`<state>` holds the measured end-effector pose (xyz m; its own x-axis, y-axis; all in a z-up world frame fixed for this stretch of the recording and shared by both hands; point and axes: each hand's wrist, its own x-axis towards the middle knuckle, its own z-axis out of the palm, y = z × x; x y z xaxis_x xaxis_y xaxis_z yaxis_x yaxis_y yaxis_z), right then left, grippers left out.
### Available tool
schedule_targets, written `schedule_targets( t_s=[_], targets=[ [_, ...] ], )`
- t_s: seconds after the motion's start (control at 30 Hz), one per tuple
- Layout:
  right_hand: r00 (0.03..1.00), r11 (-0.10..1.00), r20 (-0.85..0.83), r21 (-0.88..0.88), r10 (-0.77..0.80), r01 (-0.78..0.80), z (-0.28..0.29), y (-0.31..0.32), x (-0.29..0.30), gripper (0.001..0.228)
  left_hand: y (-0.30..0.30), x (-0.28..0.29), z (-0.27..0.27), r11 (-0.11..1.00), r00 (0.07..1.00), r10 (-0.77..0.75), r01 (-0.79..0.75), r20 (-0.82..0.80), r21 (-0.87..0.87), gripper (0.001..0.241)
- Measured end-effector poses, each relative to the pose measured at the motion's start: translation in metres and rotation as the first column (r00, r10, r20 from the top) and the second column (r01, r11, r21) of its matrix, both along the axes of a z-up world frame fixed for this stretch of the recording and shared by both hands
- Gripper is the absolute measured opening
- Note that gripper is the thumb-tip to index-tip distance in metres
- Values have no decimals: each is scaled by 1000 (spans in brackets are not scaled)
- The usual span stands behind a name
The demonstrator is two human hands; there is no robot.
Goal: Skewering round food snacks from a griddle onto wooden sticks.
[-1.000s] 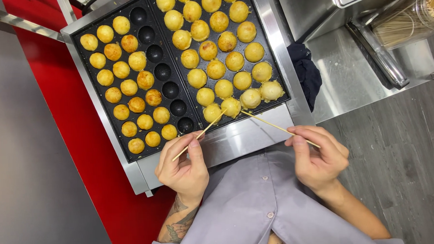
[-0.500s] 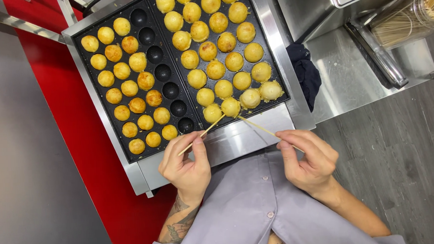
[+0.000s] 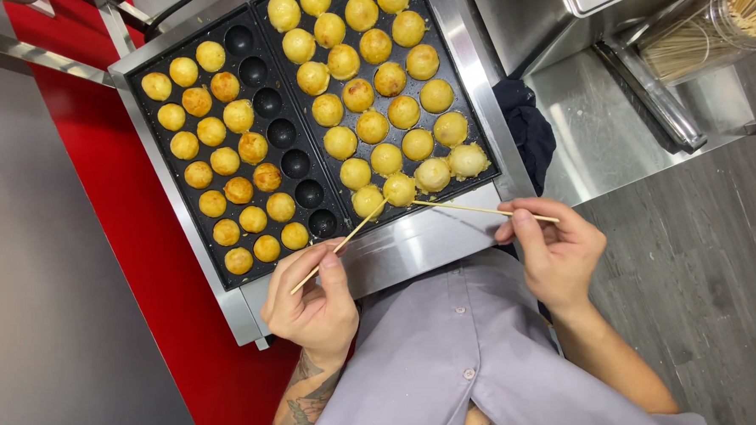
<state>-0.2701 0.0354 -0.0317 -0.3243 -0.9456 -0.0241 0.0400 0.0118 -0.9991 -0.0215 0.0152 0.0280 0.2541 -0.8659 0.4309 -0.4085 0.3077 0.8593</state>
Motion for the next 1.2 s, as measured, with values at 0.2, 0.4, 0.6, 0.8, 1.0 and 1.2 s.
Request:
schedule_targets(
  t_s=[0.2,0.4,0.6,0.8,1.0,1.2],
  targets=[
    [962,968,-260,-251,-80,12,15,12,-2,10,-8,-13,-10,994,997,-73,76,-37,81,9],
    [862,928,-481,-371,-158,-38,7,5,5,13,-20,-31,-22,986,994,-110,112,-18,124,11],
    [918,955,-372,-295,-138,24,-6,9,8,9,-16,-33,-6,990,989,-143,143,32,6,13],
    [988,984,-118,-159,-96,77,-18,8,13,11,-15,-28,-9,995,994,-93,95,54,-34,12],
    [994,994,-16,-23,-110,109,-5,11,2,14,-16,-31,-11,996,993,-92,90,73,27,13],
    [952,970,-261,-220,-162,105,11,19,2,9,-13,-34,-8,994,989,-110,110,101,6,15]
  ],
)
